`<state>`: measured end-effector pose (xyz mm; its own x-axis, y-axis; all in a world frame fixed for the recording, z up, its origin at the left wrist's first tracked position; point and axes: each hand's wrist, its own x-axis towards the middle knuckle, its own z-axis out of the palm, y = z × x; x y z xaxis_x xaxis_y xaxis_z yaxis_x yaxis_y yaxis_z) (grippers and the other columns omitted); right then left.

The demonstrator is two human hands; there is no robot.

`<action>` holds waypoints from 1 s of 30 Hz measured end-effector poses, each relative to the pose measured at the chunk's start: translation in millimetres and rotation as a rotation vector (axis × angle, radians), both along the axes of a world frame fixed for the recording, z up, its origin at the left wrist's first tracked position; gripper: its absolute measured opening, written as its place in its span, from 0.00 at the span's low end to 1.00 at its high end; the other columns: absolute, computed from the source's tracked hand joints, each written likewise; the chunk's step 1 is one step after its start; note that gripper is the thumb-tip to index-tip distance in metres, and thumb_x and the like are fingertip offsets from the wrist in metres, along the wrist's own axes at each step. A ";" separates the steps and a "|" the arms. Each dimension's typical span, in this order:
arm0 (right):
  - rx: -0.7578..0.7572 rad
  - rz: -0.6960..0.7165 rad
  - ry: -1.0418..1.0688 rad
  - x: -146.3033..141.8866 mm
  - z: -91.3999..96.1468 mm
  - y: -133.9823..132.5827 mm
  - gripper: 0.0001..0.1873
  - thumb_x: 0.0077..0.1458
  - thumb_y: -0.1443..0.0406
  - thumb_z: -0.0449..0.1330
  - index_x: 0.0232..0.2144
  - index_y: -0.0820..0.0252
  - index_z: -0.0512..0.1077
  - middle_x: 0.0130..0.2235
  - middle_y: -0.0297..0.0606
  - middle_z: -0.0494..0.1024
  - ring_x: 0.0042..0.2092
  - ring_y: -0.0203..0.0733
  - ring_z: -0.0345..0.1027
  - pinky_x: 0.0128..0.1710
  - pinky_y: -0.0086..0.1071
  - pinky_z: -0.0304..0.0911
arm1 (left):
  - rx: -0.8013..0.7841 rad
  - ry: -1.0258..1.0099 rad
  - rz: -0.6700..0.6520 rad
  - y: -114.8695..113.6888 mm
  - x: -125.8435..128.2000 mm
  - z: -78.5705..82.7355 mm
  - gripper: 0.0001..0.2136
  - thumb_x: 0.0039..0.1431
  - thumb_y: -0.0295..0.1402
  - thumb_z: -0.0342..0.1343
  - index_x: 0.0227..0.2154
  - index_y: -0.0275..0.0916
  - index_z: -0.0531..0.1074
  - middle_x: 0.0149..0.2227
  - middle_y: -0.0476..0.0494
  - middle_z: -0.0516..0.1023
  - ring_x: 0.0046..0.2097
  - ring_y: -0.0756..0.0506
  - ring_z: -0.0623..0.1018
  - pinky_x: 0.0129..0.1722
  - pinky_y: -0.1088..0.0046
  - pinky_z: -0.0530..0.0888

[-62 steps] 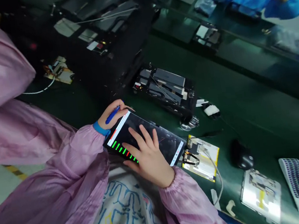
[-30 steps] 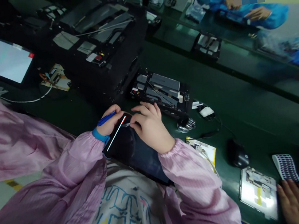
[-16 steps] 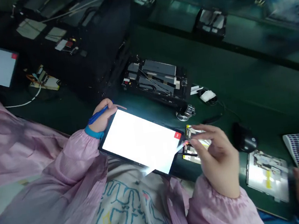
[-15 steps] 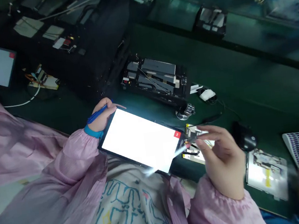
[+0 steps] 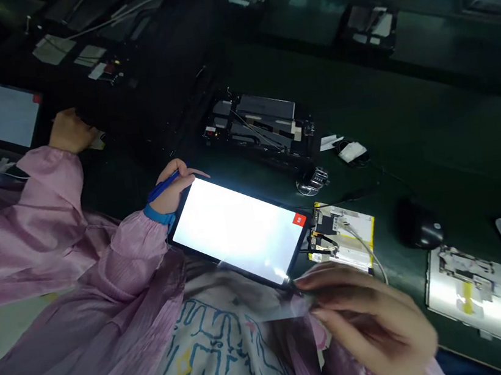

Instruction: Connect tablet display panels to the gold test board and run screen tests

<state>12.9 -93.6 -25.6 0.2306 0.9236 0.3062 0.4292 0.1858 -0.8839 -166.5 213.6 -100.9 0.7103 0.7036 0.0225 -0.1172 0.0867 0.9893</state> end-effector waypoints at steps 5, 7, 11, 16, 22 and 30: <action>0.027 0.211 -0.022 -50.5 -0.6 31.3 0.23 0.52 0.70 0.62 0.50 0.50 0.67 0.47 0.39 0.78 0.48 0.45 0.74 0.43 0.37 0.75 | 0.064 0.023 0.007 2.6 0.3 -2.2 0.12 0.52 0.27 0.58 0.27 0.41 0.57 0.31 0.50 0.78 0.41 0.43 0.80 0.40 0.66 0.72; 0.002 0.322 -0.003 -64.4 -6.2 37.4 0.26 0.54 0.68 0.62 0.55 0.53 0.61 0.54 0.45 0.73 0.55 0.44 0.69 0.50 0.36 0.72 | 0.065 0.016 0.008 3.1 0.9 -1.8 0.12 0.52 0.28 0.58 0.27 0.41 0.57 0.32 0.49 0.78 0.41 0.43 0.80 0.40 0.65 0.72; 0.008 0.555 0.020 -82.7 -12.8 47.8 0.28 0.57 0.63 0.60 0.57 0.62 0.57 0.59 0.55 0.66 0.61 0.44 0.61 0.57 0.35 0.65 | 0.072 0.017 0.020 4.4 2.2 -0.9 0.13 0.52 0.28 0.59 0.27 0.41 0.57 0.31 0.48 0.78 0.41 0.42 0.81 0.38 0.66 0.73; 0.067 0.583 0.073 -87.5 -14.5 51.9 0.28 0.57 0.63 0.60 0.57 0.64 0.59 0.58 0.57 0.67 0.61 0.45 0.61 0.57 0.36 0.64 | 0.078 0.011 0.017 6.7 4.0 -1.7 0.12 0.52 0.29 0.60 0.27 0.40 0.58 0.30 0.48 0.77 0.41 0.40 0.81 0.33 0.67 0.73; 0.295 -0.038 0.441 -56.6 -21.8 53.3 0.21 0.56 0.66 0.59 0.52 0.51 0.65 0.38 0.37 0.79 0.41 0.40 0.75 0.43 0.39 0.72 | 0.090 0.009 0.023 7.6 5.1 -1.7 0.12 0.52 0.29 0.60 0.27 0.40 0.58 0.31 0.46 0.78 0.43 0.38 0.80 0.32 0.68 0.73; 0.491 -0.548 1.141 49.9 -12.4 93.4 0.24 0.64 0.58 0.42 0.28 0.63 0.71 0.22 0.34 0.71 0.24 0.31 0.65 0.25 0.27 0.65 | 0.078 0.032 0.032 8.7 6.5 -0.8 0.14 0.51 0.30 0.61 0.27 0.41 0.57 0.32 0.46 0.79 0.39 0.41 0.81 0.35 0.66 0.74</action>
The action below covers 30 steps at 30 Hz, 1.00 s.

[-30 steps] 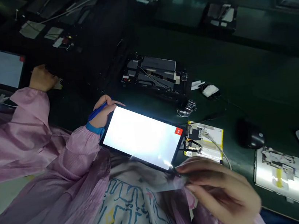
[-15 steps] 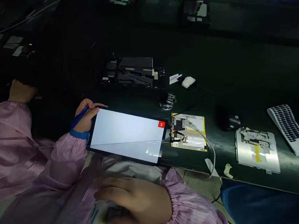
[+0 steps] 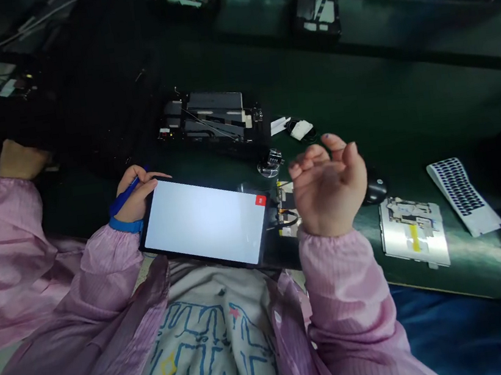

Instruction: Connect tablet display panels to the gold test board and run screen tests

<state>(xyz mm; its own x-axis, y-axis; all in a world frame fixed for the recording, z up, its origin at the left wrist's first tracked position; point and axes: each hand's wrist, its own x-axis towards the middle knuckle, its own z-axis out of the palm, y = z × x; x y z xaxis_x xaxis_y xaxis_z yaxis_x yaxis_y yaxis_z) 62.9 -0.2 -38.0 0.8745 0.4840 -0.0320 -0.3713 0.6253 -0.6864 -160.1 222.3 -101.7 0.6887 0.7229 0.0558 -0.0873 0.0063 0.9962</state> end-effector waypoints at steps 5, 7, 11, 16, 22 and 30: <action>-0.001 -0.007 0.097 35.5 14.8 11.3 0.32 0.67 0.59 0.34 0.24 0.64 0.71 0.20 0.36 0.70 0.22 0.30 0.65 0.25 0.27 0.61 | 0.005 -0.011 -0.011 1.6 -0.4 -2.4 0.13 0.51 0.30 0.61 0.26 0.41 0.57 0.31 0.47 0.79 0.39 0.41 0.80 0.34 0.67 0.73; -0.004 -0.021 0.118 41.0 19.5 12.3 0.34 0.66 0.58 0.32 0.23 0.64 0.71 0.19 0.36 0.70 0.21 0.30 0.64 0.24 0.27 0.60 | 0.020 -0.016 -0.009 1.0 -1.0 -1.9 0.13 0.52 0.30 0.60 0.26 0.40 0.58 0.31 0.46 0.78 0.40 0.41 0.80 0.35 0.68 0.73; 0.019 0.014 0.097 37.6 22.3 9.5 0.35 0.66 0.59 0.32 0.23 0.65 0.72 0.21 0.36 0.70 0.22 0.31 0.67 0.25 0.27 0.61 | 0.019 -0.012 -0.010 -2.4 -2.3 -1.7 0.13 0.52 0.31 0.60 0.27 0.40 0.58 0.32 0.46 0.78 0.41 0.41 0.80 0.37 0.66 0.73; -0.100 0.048 0.067 15.2 9.6 8.7 0.32 0.66 0.56 0.34 0.25 0.62 0.72 0.21 0.34 0.69 0.23 0.33 0.66 0.24 0.29 0.61 | 0.006 -0.036 -0.028 -5.8 -3.3 -4.8 0.14 0.53 0.31 0.60 0.27 0.41 0.56 0.31 0.48 0.75 0.40 0.41 0.80 0.37 0.66 0.72; -0.226 0.134 0.031 -20.5 -19.0 13.5 0.18 0.57 0.54 0.50 0.26 0.59 0.71 0.22 0.32 0.68 0.24 0.33 0.63 0.25 0.29 0.59 | 0.029 -0.050 -0.044 -7.2 -4.8 -4.7 0.15 0.52 0.31 0.60 0.27 0.40 0.56 0.29 0.49 0.73 0.41 0.41 0.79 0.36 0.66 0.70; -0.174 0.186 -0.238 -50.1 -15.7 3.9 0.17 0.47 0.50 0.61 0.30 0.57 0.73 0.24 0.32 0.71 0.24 0.37 0.63 0.24 0.34 0.61 | 0.007 -0.022 -0.056 -8.6 -5.0 -3.0 0.15 0.51 0.30 0.60 0.27 0.41 0.54 0.32 0.48 0.74 0.41 0.40 0.79 0.36 0.66 0.71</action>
